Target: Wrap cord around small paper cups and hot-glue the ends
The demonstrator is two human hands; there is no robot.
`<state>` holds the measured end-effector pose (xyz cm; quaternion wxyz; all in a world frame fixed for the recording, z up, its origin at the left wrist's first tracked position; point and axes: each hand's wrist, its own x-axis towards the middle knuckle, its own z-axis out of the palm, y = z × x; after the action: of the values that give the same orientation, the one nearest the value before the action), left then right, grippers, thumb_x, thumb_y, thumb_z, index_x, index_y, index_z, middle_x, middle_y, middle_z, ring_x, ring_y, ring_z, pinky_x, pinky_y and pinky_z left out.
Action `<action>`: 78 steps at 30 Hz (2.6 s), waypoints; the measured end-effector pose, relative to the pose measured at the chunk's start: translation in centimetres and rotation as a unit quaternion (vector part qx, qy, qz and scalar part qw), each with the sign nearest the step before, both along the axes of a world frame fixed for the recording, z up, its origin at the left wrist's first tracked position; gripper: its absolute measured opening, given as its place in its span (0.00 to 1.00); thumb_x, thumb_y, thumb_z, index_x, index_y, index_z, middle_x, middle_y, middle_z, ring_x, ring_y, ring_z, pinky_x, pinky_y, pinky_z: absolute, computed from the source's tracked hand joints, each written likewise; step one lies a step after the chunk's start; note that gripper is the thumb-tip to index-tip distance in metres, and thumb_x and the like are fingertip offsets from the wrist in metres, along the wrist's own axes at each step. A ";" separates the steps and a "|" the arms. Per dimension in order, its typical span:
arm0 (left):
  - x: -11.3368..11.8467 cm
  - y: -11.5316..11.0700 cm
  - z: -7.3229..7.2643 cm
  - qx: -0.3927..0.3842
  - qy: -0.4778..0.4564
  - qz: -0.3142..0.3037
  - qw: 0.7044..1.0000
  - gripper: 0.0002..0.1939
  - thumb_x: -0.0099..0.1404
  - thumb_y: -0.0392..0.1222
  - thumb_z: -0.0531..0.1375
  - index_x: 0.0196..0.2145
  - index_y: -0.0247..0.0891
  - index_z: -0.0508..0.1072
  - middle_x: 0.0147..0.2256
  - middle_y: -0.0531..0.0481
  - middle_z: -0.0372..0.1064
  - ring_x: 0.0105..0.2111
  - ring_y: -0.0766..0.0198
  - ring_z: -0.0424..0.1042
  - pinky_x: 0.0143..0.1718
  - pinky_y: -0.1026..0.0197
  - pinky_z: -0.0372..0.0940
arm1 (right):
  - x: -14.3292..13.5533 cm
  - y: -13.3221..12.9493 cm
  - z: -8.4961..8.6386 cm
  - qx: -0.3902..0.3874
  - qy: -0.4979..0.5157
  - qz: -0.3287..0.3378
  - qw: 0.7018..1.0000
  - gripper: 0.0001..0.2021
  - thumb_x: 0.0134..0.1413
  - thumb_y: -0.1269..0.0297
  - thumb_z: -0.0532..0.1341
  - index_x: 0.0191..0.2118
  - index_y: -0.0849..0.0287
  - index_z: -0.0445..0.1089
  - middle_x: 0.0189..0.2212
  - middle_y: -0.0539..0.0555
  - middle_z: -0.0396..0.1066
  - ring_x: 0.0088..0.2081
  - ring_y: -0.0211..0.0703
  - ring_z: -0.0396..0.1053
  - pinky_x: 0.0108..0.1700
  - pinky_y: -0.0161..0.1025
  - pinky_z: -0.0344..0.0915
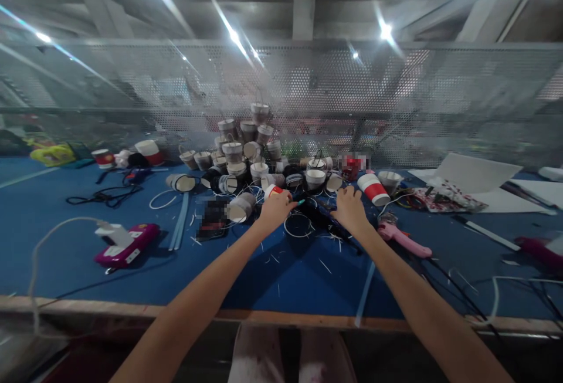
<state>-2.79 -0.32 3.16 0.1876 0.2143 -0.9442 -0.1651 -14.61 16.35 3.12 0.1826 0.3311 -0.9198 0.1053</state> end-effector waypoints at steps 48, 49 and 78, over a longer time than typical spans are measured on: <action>3.3 -2.1 -2.1 -0.465 0.345 -0.050 0.814 0.10 0.57 0.41 0.54 0.21 0.44 0.71 0.28 0.51 0.71 0.35 0.58 0.69 0.42 0.52 0.60 | -3.2 0.2 -4.3 -0.248 0.385 0.228 0.859 0.09 0.47 0.63 0.53 0.35 0.56 0.66 0.33 0.58 0.65 0.35 0.48 0.65 0.38 0.46 0.66; 3.4 -2.0 -1.8 -0.458 0.334 -0.036 0.823 0.11 0.58 0.38 0.53 0.22 0.43 0.71 0.29 0.49 0.71 0.35 0.58 0.69 0.43 0.52 0.60 | -3.3 0.3 -4.3 -0.250 0.379 0.216 0.865 0.09 0.48 0.63 0.53 0.35 0.57 0.66 0.33 0.58 0.65 0.36 0.48 0.65 0.38 0.46 0.65; 7.4 -1.8 1.4 -0.104 0.002 0.321 0.941 0.46 0.42 0.56 0.63 0.53 0.29 0.52 0.49 0.24 0.58 0.51 0.35 0.58 0.45 0.39 0.54 | 2.1 0.7 -1.3 -0.112 0.199 0.359 0.905 0.42 0.46 0.49 0.53 0.62 0.68 0.35 0.61 0.67 0.38 0.62 0.59 0.28 0.56 0.62 0.30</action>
<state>4.62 -2.16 4.57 0.2540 0.4848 -0.8369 0.0027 -12.51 17.04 1.81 0.3477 0.6305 -0.6652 0.1976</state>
